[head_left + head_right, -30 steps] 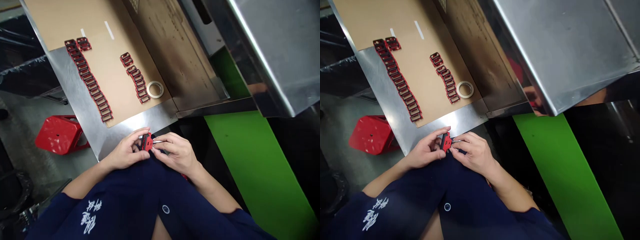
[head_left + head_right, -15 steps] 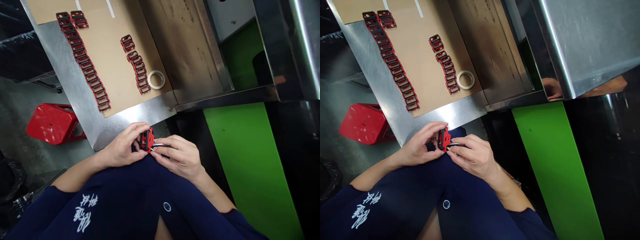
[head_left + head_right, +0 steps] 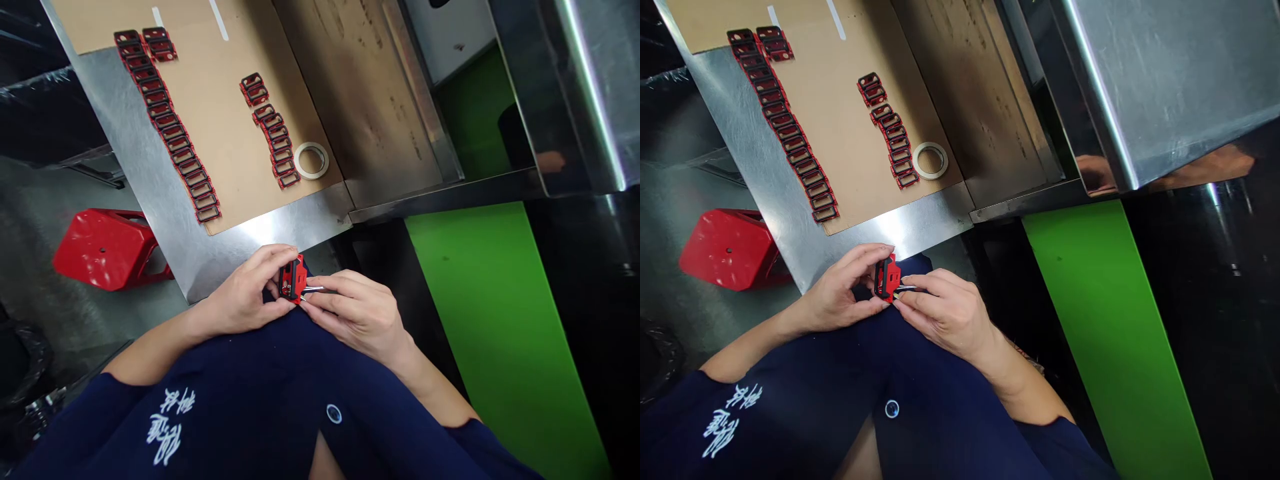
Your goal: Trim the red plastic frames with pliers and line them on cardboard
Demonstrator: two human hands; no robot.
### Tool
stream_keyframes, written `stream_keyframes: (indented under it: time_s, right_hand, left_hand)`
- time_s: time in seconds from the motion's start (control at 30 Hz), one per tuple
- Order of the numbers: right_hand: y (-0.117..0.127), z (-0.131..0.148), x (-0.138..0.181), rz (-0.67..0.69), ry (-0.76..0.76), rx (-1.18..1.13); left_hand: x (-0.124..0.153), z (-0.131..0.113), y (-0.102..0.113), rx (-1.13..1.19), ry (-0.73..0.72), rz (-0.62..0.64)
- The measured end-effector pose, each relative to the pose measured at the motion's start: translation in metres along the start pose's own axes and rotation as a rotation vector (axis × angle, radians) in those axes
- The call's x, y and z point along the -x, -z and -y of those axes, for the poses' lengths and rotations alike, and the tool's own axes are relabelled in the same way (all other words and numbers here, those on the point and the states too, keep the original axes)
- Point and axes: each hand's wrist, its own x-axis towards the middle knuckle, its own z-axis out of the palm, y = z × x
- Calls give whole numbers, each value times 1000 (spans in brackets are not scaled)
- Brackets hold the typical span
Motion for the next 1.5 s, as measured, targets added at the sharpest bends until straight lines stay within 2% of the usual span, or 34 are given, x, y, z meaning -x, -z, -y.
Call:
stream_keyframes:
  time_s: [0.27, 0.53, 0.83, 1.0, 1.13, 1.23, 1.33, 1.4, 1.5]
  right_hand:
    - [-1, 0, 2, 20, -14, -59]
    - [0, 4, 0, 59, 36, -38]
    - [-1, 6, 4, 81, 38, -13]
    - [-1, 8, 1, 45, 16, 34]
    - [-3, 4, 4, -122, -149, 5]
    - [-20, -24, 11, -294, -416, -15]
    - [-53, -78, 16, -368, -668, -41]
    - [-78, -121, 16, -361, -752, 75]
    - [-110, -176, 13, -371, -799, 181]
  left_hand:
    - [3, 2, 1, 30, 34, 31]
    - [6, 4, 1, 30, 57, 61]
    - [9, 3, 1, 45, 101, 35]
    - [13, 8, -4, 156, 188, -18]
    - [15, 11, -9, 313, 259, -101]
    - [15, 13, -9, 525, 252, -128]
    - [14, 16, -6, 683, 201, -184]
    - [13, 19, -4, 704, 185, -228]
    - [13, 23, -3, 667, 168, -259]
